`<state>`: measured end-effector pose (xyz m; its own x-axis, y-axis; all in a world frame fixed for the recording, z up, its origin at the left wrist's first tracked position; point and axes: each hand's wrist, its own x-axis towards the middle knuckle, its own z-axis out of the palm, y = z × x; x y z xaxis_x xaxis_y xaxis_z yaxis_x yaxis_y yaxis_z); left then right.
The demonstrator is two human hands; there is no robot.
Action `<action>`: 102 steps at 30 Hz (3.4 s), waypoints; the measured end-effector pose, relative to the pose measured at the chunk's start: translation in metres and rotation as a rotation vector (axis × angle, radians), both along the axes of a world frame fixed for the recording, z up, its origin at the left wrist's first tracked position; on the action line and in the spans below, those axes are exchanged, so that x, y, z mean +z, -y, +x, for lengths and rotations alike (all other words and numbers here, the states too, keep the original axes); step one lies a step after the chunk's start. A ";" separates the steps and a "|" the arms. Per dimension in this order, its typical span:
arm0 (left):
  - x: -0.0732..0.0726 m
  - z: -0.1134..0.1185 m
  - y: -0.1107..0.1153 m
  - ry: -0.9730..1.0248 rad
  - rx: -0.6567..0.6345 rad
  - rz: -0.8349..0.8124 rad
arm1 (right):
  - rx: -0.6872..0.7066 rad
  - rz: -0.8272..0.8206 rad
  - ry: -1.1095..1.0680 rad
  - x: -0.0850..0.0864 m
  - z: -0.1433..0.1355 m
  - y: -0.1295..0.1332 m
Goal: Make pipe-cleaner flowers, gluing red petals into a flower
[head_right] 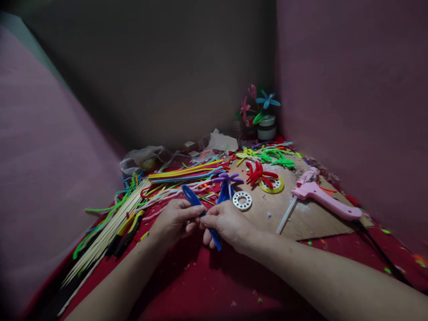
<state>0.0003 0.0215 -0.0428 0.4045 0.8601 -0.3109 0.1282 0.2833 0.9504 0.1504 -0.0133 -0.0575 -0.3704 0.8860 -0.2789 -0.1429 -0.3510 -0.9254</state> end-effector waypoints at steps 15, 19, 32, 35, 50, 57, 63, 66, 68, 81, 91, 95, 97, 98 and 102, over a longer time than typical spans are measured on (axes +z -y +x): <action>0.006 -0.005 -0.001 0.075 0.008 0.098 | -0.035 0.263 0.170 0.007 0.002 0.004; 0.006 -0.010 -0.009 0.159 0.006 -0.004 | -0.330 0.533 0.159 0.020 0.020 -0.002; -0.011 0.000 -0.013 -0.209 -0.062 0.108 | -0.597 0.541 0.166 0.018 0.054 -0.035; -0.015 -0.001 -0.015 -0.281 0.081 0.378 | -0.471 0.563 0.509 0.019 0.053 -0.035; -0.015 0.009 -0.002 -0.553 -0.084 0.713 | -0.327 0.577 1.192 -0.004 0.047 -0.051; -0.015 0.005 -0.005 -0.484 0.001 0.629 | -0.447 0.540 0.960 0.003 0.053 -0.050; 0.014 0.022 0.003 -0.169 -0.003 0.262 | -0.541 0.479 0.569 0.009 0.049 -0.040; 0.023 0.037 0.008 -0.156 -0.052 0.298 | -0.554 0.394 0.176 0.009 0.046 -0.036; 0.023 0.046 0.010 -0.166 -0.086 0.363 | -0.528 0.369 0.005 0.010 0.043 -0.034; 0.023 0.041 0.012 0.008 -0.135 0.193 | -0.271 0.401 -0.296 0.012 0.037 -0.032; 0.021 0.036 0.013 0.053 -0.121 0.164 | -0.134 0.341 -0.351 0.019 0.045 -0.031; 0.021 0.034 0.011 0.031 -0.107 0.212 | -0.146 0.372 -0.302 0.015 0.046 -0.032; 0.020 0.035 0.010 0.029 -0.083 0.221 | -0.158 0.390 -0.246 0.013 0.045 -0.032; 0.020 0.035 0.011 0.031 -0.069 0.220 | -0.172 0.395 -0.224 0.012 0.045 -0.032; 0.020 0.039 0.014 0.037 -0.036 0.210 | -0.268 0.403 -0.163 0.013 0.040 -0.030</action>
